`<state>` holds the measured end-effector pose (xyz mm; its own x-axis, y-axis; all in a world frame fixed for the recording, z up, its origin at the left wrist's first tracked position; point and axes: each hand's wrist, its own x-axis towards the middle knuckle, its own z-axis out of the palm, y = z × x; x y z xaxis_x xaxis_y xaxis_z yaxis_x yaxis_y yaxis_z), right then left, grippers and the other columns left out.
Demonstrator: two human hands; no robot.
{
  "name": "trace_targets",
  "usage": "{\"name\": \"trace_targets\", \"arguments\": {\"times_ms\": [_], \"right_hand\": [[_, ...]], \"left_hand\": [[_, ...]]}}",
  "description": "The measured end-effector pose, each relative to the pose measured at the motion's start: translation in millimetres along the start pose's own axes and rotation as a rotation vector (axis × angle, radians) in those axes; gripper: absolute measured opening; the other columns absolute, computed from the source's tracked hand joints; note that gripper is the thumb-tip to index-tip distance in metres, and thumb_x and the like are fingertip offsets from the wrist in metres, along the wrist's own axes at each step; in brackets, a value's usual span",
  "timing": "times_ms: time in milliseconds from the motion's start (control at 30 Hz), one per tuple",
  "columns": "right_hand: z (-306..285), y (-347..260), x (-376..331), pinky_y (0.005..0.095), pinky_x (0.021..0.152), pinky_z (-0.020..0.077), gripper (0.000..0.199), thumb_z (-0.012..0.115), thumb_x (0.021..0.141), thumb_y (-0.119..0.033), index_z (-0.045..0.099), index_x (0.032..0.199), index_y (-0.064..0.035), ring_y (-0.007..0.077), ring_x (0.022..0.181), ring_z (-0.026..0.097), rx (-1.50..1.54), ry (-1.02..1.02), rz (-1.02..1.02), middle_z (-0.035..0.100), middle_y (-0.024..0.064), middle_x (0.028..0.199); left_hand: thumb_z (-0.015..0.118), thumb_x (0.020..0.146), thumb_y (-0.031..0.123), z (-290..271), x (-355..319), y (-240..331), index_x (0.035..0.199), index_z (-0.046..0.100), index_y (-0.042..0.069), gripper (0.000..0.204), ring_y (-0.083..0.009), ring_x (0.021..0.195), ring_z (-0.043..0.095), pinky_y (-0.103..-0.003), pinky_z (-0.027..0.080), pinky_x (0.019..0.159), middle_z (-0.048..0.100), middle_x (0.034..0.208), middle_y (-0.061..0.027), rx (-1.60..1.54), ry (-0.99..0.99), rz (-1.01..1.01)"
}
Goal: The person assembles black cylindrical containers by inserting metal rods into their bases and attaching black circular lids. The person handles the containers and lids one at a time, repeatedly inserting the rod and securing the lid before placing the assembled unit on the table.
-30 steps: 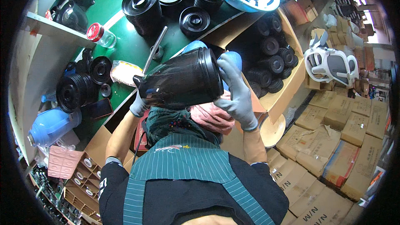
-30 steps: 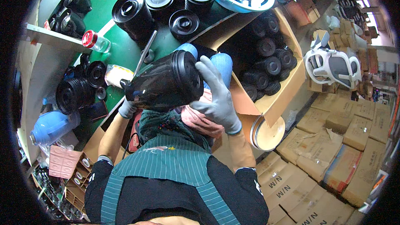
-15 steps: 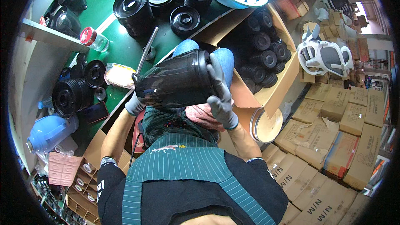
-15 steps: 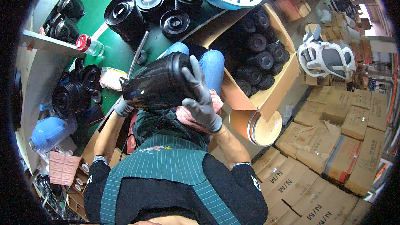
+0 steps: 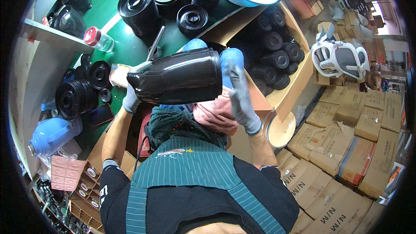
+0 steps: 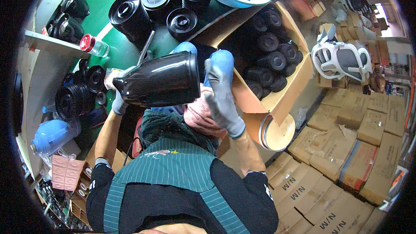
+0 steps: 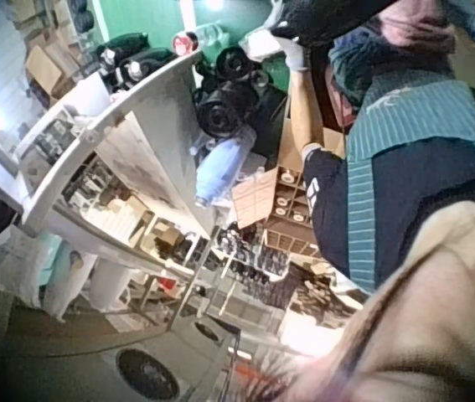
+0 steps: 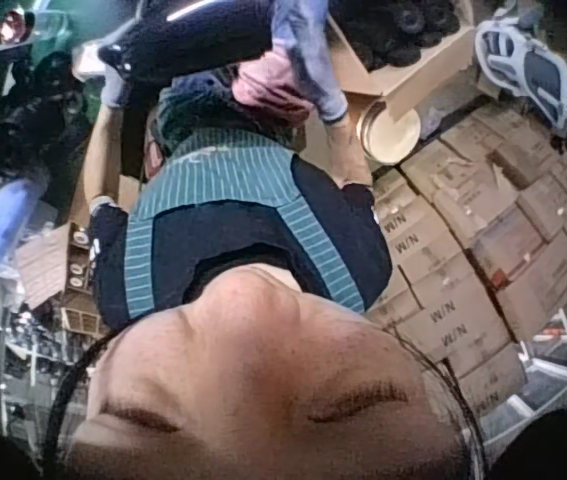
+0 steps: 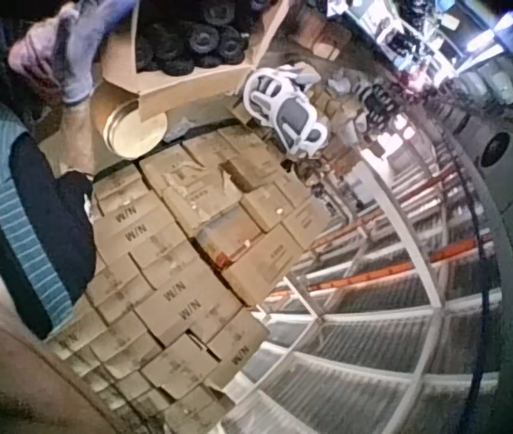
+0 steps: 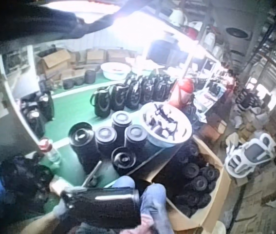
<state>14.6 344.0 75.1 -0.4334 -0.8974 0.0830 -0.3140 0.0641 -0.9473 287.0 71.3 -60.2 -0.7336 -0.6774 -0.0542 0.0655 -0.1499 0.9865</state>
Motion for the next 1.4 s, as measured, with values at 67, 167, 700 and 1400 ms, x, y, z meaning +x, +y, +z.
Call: {"name": "trace_targets", "arguments": {"times_ms": [67, 167, 700, 1400], "right_hand": [[6, 1, 11, 0.0468, 0.131, 0.0227, 0.113, 0.047, 0.099, -0.082, 0.025, 0.169, 0.0045, 0.0377, 0.162, 0.027, -0.231, 0.063, -0.247, 0.018, 0.0245, 0.178], [17, 8, 22, 0.0434, 0.133, 0.0178, 0.109, 0.045, 0.104, -0.076, 0.016, 0.172, 0.0037, 0.0359, 0.166, 0.02, 0.126, -0.063, -0.272, 0.015, 0.0241, 0.18], [21, -25, 27, 0.0419, 0.132, 0.0232, 0.072, 0.029, 0.12, -0.042, 0.025, 0.165, 0.0131, 0.0382, 0.162, 0.03, -0.116, -0.045, -0.158, 0.031, 0.0303, 0.172], [30, -28, -18, 0.0491, 0.126, 0.0367, 0.11, 0.051, 0.098, -0.081, 0.037, 0.164, 0.0057, 0.0399, 0.152, 0.046, -0.019, 0.081, -0.155, 0.041, 0.0297, 0.166]], "left_hand": [[0.063, 0.111, 0.037, -8, -12, -26, 0.155, 0.051, 0.002, 0.058, -0.0244, 0.13, 0.064, -0.043, 0.056, 0.109, 0.064, 0.148, -0.0138, -0.649, -0.181, -0.263], [0.069, 0.107, 0.036, 21, -32, -16, 0.15, 0.058, 0.0, 0.057, -0.0245, 0.127, 0.067, -0.039, 0.055, 0.108, 0.068, 0.142, -0.0147, -0.229, 0.015, -0.11], [0.084, 0.081, 0.024, 58, -12, 93, 0.123, 0.077, 0.001, 0.048, -0.0343, 0.105, 0.078, -0.042, 0.06, 0.096, 0.079, 0.114, -0.0187, 0.593, 0.062, 0.602], [0.07, 0.103, 0.01, 34, -10, 42, 0.128, 0.073, -0.001, 0.028, -0.013, 0.104, 0.068, -0.031, 0.059, 0.091, 0.077, 0.119, -0.007, -0.031, -0.375, -0.167]]}}
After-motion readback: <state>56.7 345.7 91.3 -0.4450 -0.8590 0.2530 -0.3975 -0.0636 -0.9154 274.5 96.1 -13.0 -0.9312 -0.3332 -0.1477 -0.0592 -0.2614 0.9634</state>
